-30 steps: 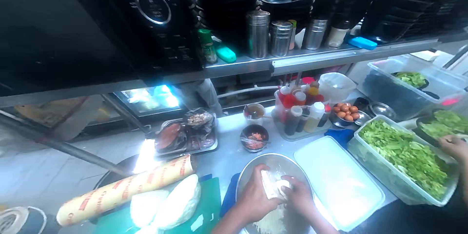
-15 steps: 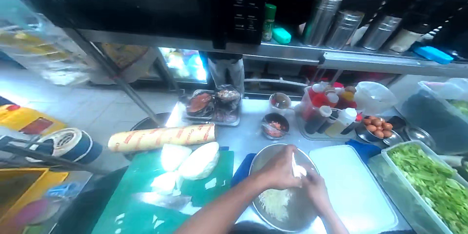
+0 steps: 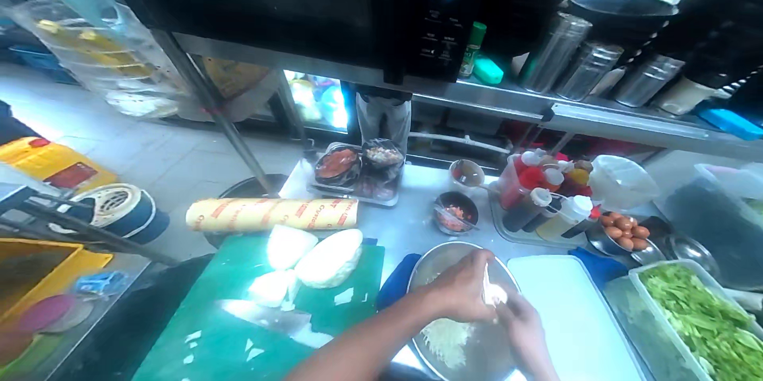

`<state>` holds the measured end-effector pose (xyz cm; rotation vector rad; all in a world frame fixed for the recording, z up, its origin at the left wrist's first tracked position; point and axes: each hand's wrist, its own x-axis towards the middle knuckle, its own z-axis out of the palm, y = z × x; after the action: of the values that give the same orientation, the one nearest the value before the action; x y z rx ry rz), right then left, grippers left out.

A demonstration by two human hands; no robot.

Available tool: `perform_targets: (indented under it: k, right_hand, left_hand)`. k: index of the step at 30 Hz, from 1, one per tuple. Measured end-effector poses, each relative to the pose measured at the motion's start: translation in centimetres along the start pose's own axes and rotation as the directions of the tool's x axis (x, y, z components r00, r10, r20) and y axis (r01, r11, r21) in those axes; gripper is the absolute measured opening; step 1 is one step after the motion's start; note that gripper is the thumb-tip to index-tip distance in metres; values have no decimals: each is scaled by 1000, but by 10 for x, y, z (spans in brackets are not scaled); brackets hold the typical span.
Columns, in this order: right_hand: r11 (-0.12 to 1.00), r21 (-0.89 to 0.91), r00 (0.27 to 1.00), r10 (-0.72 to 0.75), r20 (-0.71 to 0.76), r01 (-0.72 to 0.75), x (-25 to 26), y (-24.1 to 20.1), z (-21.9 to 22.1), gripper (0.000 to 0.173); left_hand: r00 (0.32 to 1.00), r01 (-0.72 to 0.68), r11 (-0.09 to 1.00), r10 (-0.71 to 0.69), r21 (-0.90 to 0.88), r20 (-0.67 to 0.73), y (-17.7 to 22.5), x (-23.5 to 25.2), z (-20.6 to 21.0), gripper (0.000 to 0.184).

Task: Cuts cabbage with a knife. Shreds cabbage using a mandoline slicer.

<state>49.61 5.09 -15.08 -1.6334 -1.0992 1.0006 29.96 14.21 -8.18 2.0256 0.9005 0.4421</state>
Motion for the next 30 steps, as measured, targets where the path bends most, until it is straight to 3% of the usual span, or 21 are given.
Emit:
perform_targets:
  k: [2,6,7,11,16,20,21,25,30]
  right_hand:
    - [994,88,998,-58,1,57,-1,-17,2,38]
    - [980,-172,995,101,4,-99,11,52,0,35]
    - [980,-176,995,95,10,-92,10,46,-1,35]
    - [994,83,998,-68,-1,68,-4,-21,2,38]
    - [977,-198,997,80,-13,-81,12,42,3,35]
    - [998,24,999,-50,-3,50,-2,-26,6,38]
    - [998,15,998,-57,-5,57,0,-24,7,37]
    - [949,-298,994,106,-1,-101,11,50,4,36]
    - [997,-34,997,-75,17,75,-6,-17,13,37]
  left_hand:
    - [1000,12,1000,-12,2,-2,-2,1,2,100]
    - [1000,-15,1000,15,10,10,0,1,1,101]
    - [1000,-21,1000,21,13,5,0,1,0,101]
    - [1000,8,1000,-8,13,10,-2,1,1,101]
    - [1000,-6,1000,6,27,23,-1,1,-2,98]
    - [1000,11,1000,-11,20,4,-3,-1,-2,99]
    - [1000,16,1000,-16,25,7,-3,-1,-2,98]
    - [1000,24,999,-24,33,15,-5,-7,-1,102]
    - [999,52,999,-52,-12,-14,-12,-17,2,101]
